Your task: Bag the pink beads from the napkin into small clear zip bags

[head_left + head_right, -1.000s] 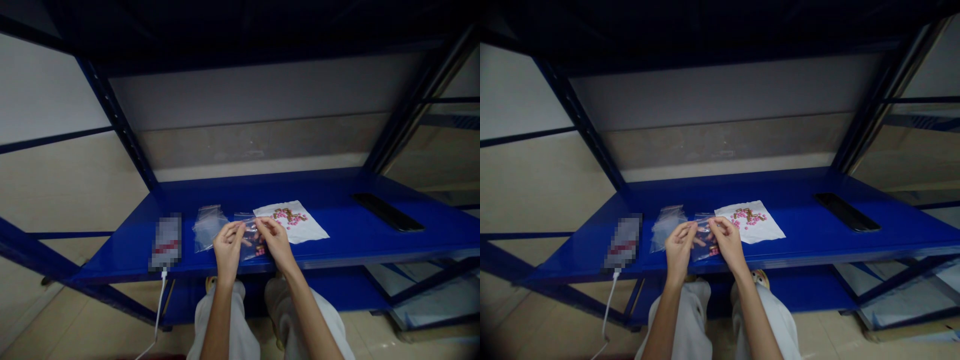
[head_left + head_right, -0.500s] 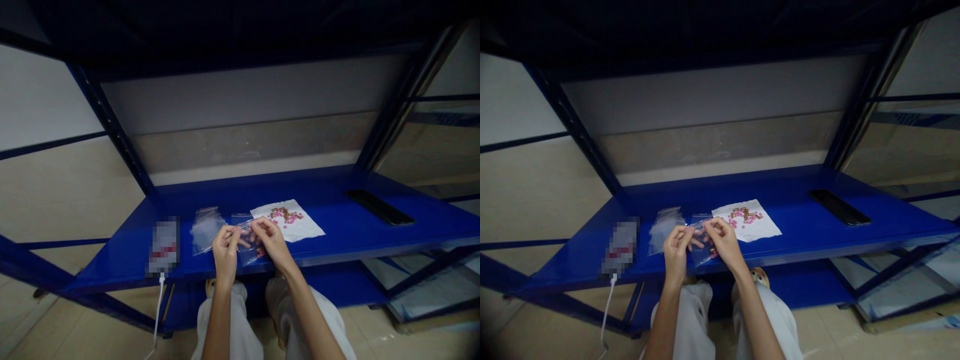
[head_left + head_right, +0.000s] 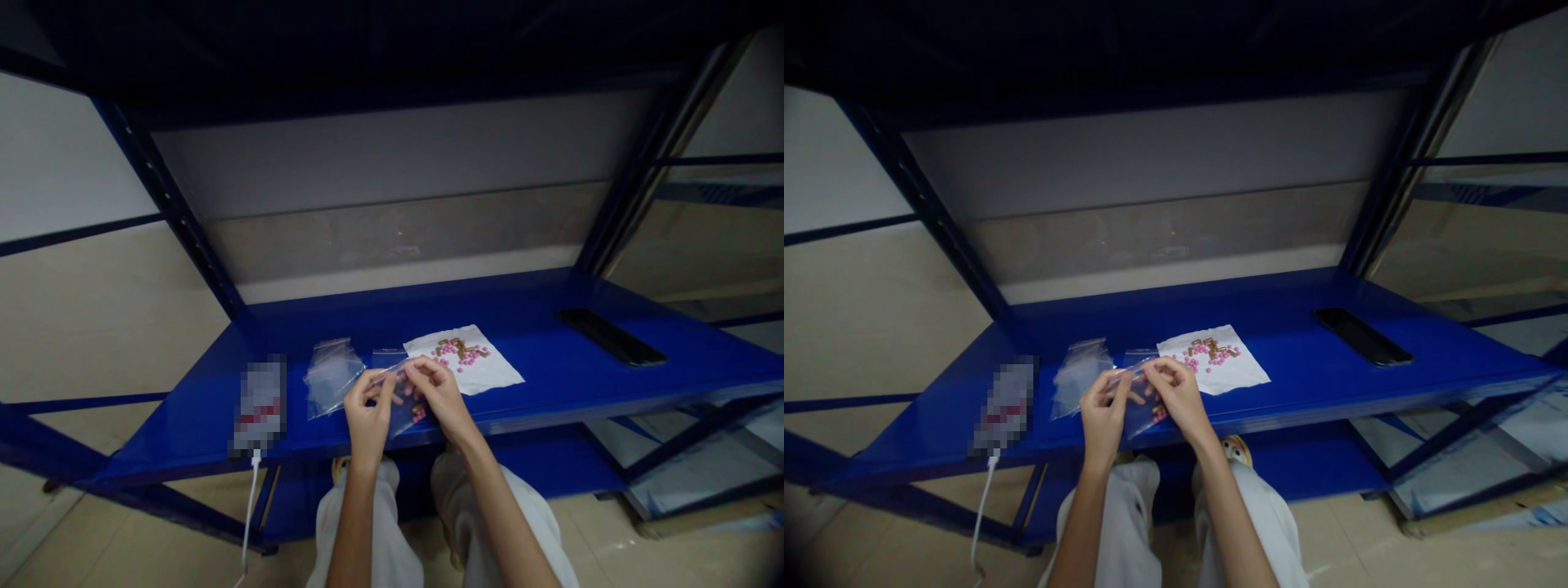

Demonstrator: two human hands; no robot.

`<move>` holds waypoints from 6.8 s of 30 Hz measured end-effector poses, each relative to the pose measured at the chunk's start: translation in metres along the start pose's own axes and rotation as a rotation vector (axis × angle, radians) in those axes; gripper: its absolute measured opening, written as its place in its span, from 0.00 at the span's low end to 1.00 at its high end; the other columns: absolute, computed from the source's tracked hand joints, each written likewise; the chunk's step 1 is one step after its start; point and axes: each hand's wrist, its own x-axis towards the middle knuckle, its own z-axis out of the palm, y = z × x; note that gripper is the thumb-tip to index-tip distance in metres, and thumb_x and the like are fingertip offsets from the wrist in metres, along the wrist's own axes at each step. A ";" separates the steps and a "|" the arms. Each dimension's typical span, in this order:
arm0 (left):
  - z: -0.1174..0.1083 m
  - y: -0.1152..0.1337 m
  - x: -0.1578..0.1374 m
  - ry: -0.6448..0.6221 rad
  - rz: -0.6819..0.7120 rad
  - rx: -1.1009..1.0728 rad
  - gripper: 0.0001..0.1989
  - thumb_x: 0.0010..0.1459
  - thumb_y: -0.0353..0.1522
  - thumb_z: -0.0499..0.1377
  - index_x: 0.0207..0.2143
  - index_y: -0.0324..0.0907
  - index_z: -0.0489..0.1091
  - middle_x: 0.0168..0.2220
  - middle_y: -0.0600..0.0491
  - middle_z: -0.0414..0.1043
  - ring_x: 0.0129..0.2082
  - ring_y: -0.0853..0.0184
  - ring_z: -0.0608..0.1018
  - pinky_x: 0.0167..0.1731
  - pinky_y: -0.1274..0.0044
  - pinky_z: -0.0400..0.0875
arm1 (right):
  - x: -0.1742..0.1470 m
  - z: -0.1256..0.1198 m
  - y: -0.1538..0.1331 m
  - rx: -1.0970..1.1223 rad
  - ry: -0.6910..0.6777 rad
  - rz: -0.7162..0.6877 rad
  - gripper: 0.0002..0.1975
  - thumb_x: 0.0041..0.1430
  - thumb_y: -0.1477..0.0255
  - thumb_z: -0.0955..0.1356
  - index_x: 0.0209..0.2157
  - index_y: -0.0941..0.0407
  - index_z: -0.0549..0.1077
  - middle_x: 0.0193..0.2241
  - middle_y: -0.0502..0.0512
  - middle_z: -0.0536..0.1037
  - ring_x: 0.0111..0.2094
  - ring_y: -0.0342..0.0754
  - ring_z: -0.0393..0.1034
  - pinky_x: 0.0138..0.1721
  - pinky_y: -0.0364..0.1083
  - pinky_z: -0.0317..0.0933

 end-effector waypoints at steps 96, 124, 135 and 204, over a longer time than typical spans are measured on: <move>-0.030 0.004 0.011 0.524 0.402 0.737 0.09 0.57 0.29 0.52 0.37 0.44 0.71 0.41 0.51 0.71 0.44 0.64 0.70 0.48 0.69 0.58 | -0.001 0.013 0.012 -0.692 0.307 -0.319 0.12 0.51 0.71 0.65 0.38 0.57 0.76 0.36 0.58 0.78 0.35 0.51 0.71 0.41 0.51 0.65; -0.047 -0.026 0.018 0.246 0.084 1.203 0.18 0.58 0.32 0.49 0.49 0.37 0.66 0.52 0.43 0.67 0.56 0.54 0.62 0.50 0.61 0.53 | 0.001 0.012 0.018 -0.715 0.371 -0.341 0.10 0.51 0.73 0.65 0.32 0.58 0.77 0.37 0.60 0.74 0.34 0.49 0.70 0.37 0.48 0.67; -0.047 -0.020 0.018 0.522 0.332 0.970 0.10 0.57 0.33 0.53 0.36 0.41 0.73 0.42 0.47 0.73 0.50 0.57 0.69 0.49 0.64 0.55 | 0.002 0.010 0.015 -0.663 0.362 -0.366 0.09 0.51 0.72 0.65 0.30 0.56 0.77 0.34 0.58 0.75 0.37 0.51 0.70 0.41 0.50 0.65; -0.004 0.010 -0.008 -0.151 0.414 0.555 0.14 0.61 0.32 0.47 0.26 0.42 0.68 0.41 0.50 0.66 0.45 0.63 0.69 0.45 0.70 0.61 | -0.009 -0.006 -0.019 0.265 -0.055 0.087 0.12 0.39 0.70 0.75 0.29 0.57 0.76 0.22 0.50 0.77 0.22 0.41 0.70 0.25 0.40 0.65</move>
